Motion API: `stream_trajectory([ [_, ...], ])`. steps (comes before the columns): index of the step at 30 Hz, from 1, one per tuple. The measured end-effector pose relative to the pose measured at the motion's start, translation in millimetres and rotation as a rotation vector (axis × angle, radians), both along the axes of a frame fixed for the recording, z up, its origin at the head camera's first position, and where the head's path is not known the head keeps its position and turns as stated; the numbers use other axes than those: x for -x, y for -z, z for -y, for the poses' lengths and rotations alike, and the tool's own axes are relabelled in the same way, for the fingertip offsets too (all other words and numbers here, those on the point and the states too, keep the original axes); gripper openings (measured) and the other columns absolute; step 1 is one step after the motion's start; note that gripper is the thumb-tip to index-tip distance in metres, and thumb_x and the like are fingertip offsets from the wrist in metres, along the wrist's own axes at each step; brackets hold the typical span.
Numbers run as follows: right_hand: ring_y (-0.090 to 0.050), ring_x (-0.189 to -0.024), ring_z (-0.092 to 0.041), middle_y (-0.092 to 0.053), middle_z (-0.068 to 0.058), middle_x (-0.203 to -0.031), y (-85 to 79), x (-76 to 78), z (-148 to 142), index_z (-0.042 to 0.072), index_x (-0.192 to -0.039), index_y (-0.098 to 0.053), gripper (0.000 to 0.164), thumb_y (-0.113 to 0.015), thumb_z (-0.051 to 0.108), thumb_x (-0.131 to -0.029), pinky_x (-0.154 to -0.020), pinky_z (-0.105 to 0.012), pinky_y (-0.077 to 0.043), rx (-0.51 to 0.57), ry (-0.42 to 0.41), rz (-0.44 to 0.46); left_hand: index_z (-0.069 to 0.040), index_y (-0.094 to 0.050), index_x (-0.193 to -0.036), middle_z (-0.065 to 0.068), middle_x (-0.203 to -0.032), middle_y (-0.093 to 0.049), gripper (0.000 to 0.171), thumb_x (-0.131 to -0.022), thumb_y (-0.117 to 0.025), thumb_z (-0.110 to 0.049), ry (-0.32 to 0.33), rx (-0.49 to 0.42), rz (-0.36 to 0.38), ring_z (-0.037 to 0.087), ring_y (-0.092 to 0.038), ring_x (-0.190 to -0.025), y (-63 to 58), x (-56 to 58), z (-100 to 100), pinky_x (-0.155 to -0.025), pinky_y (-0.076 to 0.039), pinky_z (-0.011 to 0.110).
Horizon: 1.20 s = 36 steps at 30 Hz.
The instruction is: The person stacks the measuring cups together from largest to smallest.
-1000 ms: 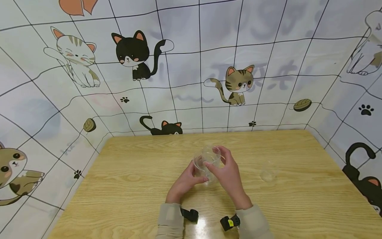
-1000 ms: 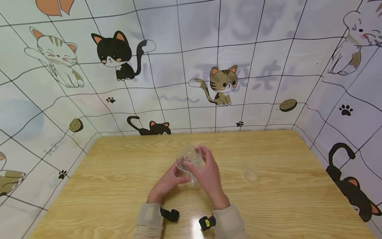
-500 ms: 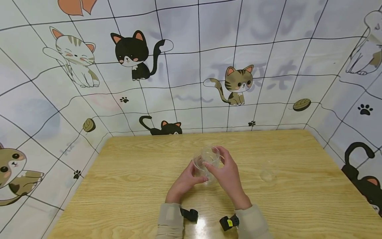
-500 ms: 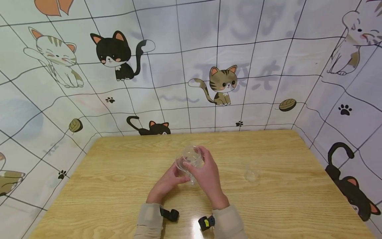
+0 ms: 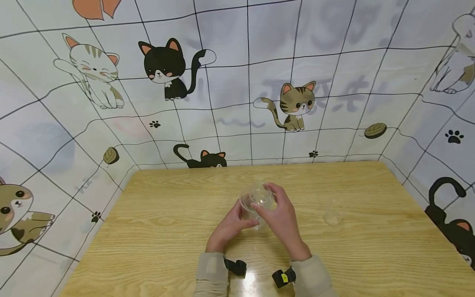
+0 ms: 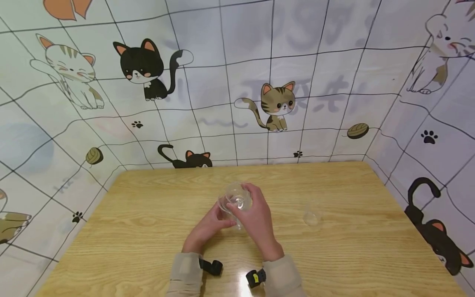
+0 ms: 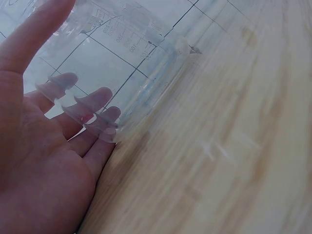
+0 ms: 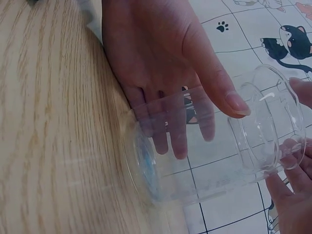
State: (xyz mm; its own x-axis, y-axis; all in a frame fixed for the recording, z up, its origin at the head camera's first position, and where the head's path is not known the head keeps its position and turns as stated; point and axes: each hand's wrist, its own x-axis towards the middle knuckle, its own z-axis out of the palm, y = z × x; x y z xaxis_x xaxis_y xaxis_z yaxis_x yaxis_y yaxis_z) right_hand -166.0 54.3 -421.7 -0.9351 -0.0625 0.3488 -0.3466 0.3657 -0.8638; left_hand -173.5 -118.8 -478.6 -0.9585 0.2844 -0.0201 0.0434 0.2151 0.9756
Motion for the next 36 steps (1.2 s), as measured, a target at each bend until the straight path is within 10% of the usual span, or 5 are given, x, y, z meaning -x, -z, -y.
stream_trajectory([
  [36,-0.038,-0.120,-0.013,-0.037,0.015,-0.132,7.6,2.4,1.6,0.016,-0.125,-0.049,0.067,-0.069,0.049,-0.070,-0.090,-0.047,-0.038,-0.054,0.001,-0.107,-0.042,-0.019,-0.137,-0.016,-0.142,-0.023,0.086,-0.073,-0.074,-0.031,0.012,-0.013,-0.011,0.011,-0.019,-0.131,1.7,1.6,-1.0,-0.105,-0.017,0.041],
])
